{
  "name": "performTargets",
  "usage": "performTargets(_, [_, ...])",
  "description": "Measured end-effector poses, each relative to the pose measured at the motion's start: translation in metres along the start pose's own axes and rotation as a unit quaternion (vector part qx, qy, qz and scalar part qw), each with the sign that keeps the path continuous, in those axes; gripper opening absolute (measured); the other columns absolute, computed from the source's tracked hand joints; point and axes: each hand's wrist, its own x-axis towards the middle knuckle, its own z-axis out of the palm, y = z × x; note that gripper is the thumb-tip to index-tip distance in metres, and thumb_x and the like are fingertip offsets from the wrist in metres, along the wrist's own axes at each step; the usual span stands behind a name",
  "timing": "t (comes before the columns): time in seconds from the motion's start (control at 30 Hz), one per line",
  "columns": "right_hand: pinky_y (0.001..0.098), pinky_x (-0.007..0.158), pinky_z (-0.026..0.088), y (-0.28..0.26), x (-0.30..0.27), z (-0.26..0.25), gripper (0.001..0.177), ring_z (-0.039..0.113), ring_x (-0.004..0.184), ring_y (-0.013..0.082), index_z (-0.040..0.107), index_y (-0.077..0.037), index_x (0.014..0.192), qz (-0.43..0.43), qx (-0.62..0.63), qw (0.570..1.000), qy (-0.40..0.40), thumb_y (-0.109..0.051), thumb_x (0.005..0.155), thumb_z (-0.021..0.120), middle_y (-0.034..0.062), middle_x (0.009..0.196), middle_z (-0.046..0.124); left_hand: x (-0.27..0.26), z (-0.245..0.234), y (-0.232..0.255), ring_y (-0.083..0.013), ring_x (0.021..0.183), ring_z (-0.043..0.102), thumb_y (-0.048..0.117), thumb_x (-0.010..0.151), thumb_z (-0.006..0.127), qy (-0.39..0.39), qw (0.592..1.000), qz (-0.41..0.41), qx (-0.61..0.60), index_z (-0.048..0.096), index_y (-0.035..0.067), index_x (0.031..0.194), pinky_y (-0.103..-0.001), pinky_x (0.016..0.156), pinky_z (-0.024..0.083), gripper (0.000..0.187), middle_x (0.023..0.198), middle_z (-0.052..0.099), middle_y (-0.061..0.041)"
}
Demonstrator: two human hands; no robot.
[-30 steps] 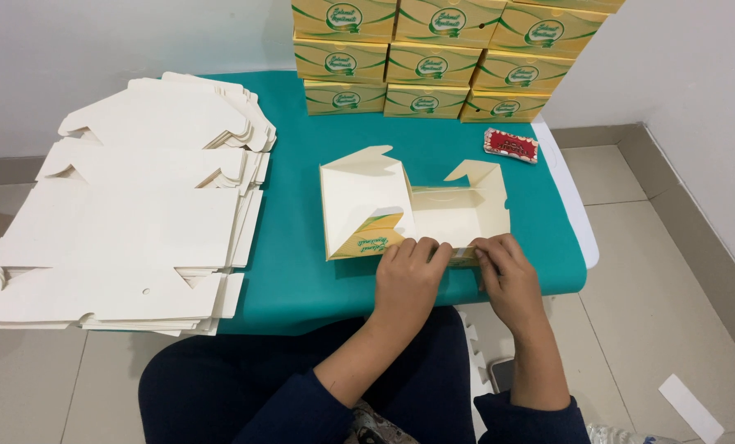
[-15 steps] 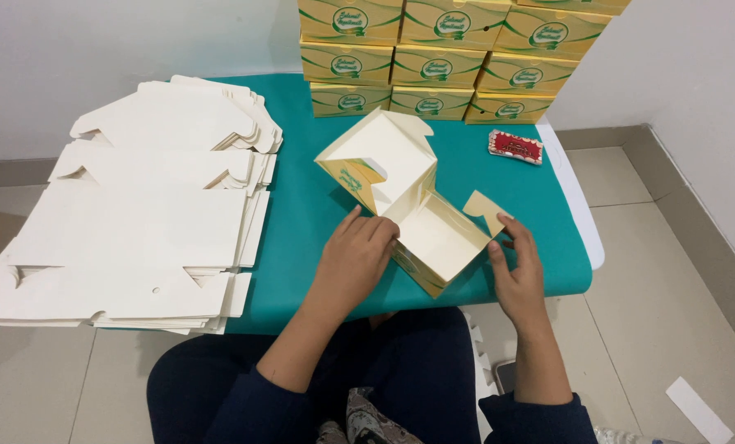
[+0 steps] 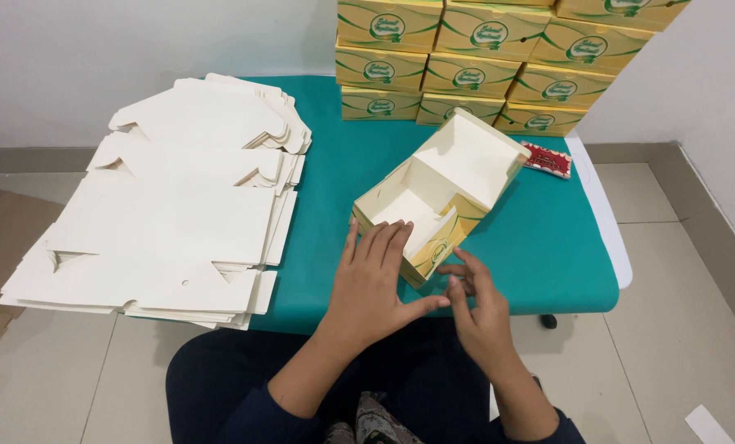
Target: The person assembles flat cardboard snack boxes by folding along pre-cut lines, inserting a small red packet into each box, and closing the lid. The person repeats this process for multiple boxes, stacking the finished boxes on the table.
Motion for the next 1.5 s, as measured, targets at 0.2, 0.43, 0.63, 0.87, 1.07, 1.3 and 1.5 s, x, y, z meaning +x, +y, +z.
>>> performTargets(0.2, [0.0425, 0.058, 0.060, -0.012, 0.072, 0.005, 0.045, 0.065, 0.084, 0.0338, 0.037, 0.000, 0.135, -0.105, -0.227, 0.968, 0.022, 0.003, 0.092, 0.048, 0.0211, 0.127, 0.040, 0.003, 0.018, -0.025, -0.0379, 0.122, 0.047, 0.025, 0.077, 0.063, -0.057, 0.996, 0.011, 0.074, 0.059, 0.001, 0.117, -0.068, 0.111, 0.013, 0.046, 0.108, 0.061, -0.017])
performTargets(0.43, [0.0367, 0.044, 0.055, 0.024, 0.114, 0.012, 0.037, 0.064, 0.057, 0.0207, 0.050, -0.009, 0.130, -0.035, -0.382, 0.923, -0.034, -0.009, 0.093, 0.047, 0.0060, 0.108, 0.047, 0.028, 0.029, -0.069, -0.0349, 0.116, 0.053, 0.013, 0.075, 0.055, -0.068, 0.986, -0.020, 0.152, 0.059, 0.001, 0.119, -0.064, 0.114, 0.015, 0.046, 0.094, 0.065, -0.017])
performTargets(0.63, [0.0401, 0.056, 0.057, 0.025, 0.127, -0.001, 0.027, 0.070, 0.054, 0.0201, 0.058, -0.008, 0.115, 0.089, -0.294, 0.949, -0.071, -0.012, 0.090, 0.051, 0.0107, 0.107, 0.064, 0.060, 0.067, -0.087, -0.0347, 0.124, 0.048, 0.015, 0.078, 0.066, -0.017, 0.987, 0.007, 0.157, 0.061, 0.002, 0.093, -0.063, 0.118, 0.015, 0.021, 0.092, 0.058, -0.015])
performTargets(0.87, [0.0385, 0.048, 0.053, 0.082, 0.123, 0.017, 0.016, 0.064, 0.054, 0.0261, 0.050, 0.004, 0.110, -0.006, -0.086, 0.995, 0.053, -0.003, 0.096, 0.049, 0.0178, 0.103, 0.052, 0.065, 0.091, -0.111, -0.0298, 0.122, 0.051, 0.015, 0.073, 0.058, 0.090, 0.994, 0.060, -0.016, 0.063, 0.011, 0.076, -0.065, 0.114, 0.019, 0.007, 0.076, 0.058, -0.007])
performTargets(1.07, [0.0303, 0.041, 0.044, 0.079, 0.114, 0.019, 0.019, 0.060, 0.047, 0.0240, 0.038, 0.009, 0.116, -0.025, 0.032, 0.997, 0.066, -0.003, 0.101, 0.037, 0.0131, 0.061, 0.054, 0.058, 0.091, -0.114, -0.0271, 0.121, 0.051, 0.018, 0.077, 0.070, 0.124, 0.988, 0.066, -0.058, 0.068, 0.012, 0.074, -0.064, 0.114, 0.016, 0.007, 0.073, 0.061, -0.005])
performTargets(1.3, [0.0271, 0.039, 0.048, 0.112, 0.123, 0.021, 0.018, 0.056, 0.047, 0.0180, 0.037, -0.003, 0.114, -0.060, 0.193, 0.975, 0.095, -0.003, 0.098, 0.029, 0.0117, 0.094, 0.047, 0.060, 0.089, -0.120, -0.0232, 0.114, 0.055, 0.018, 0.081, 0.069, 0.172, 0.983, 0.034, -0.049, 0.070, 0.009, 0.076, -0.060, 0.115, 0.015, 0.010, 0.069, 0.063, -0.006])
performTargets(1.5, [0.0253, 0.040, 0.048, 0.078, 0.119, 0.020, 0.012, 0.055, 0.048, 0.0167, 0.035, -0.004, 0.111, -0.118, 0.199, 0.965, 0.123, -0.003, 0.100, 0.030, 0.0104, 0.103, 0.044, 0.059, 0.092, -0.121, -0.0233, 0.110, 0.056, 0.018, 0.082, 0.069, 0.173, 0.983, 0.033, -0.051, 0.070, 0.008, 0.078, -0.061, 0.115, 0.016, 0.011, 0.069, 0.063, -0.006])
